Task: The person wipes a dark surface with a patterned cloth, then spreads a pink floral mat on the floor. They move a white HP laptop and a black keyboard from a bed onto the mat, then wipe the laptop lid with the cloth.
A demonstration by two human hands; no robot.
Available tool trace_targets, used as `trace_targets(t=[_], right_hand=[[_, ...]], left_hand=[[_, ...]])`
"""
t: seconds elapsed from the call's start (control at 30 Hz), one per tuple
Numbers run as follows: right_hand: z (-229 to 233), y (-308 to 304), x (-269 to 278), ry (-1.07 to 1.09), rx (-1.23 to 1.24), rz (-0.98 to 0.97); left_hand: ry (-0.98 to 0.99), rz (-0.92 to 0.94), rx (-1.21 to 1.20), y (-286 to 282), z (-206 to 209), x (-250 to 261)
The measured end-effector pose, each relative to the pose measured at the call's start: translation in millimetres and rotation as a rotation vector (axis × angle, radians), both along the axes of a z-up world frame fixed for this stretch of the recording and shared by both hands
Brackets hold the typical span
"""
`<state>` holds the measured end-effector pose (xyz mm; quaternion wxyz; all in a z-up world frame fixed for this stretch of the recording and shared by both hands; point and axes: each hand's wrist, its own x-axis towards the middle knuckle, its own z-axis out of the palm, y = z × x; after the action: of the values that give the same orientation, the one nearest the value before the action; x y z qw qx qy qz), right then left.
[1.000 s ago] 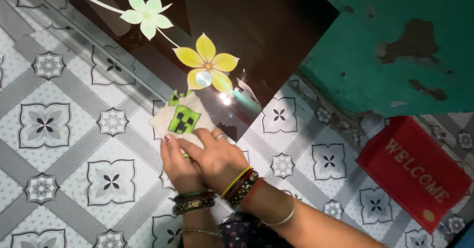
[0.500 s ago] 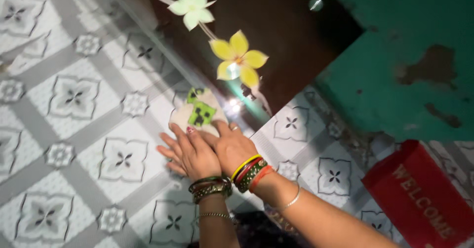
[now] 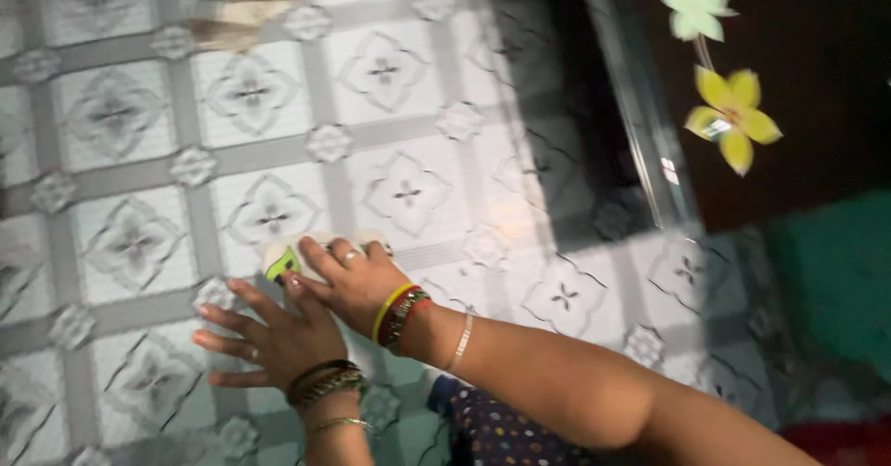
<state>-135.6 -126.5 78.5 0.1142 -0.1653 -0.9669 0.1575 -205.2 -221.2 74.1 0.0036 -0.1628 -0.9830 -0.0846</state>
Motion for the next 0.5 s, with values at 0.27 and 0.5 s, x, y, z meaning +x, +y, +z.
trace_targets(t=[0.27,0.5], right_hand=[[50.7,-50.2,-138.5,0.209,0.149,0.325],[117.4,-68.5,-212.8,0.126,0.295,0.550]], left_hand=[[0.103,0.189,0.054,-73.2,81.6,-99.2],[0.356,0.202,-0.016,-121.1,119.1,-139.7]])
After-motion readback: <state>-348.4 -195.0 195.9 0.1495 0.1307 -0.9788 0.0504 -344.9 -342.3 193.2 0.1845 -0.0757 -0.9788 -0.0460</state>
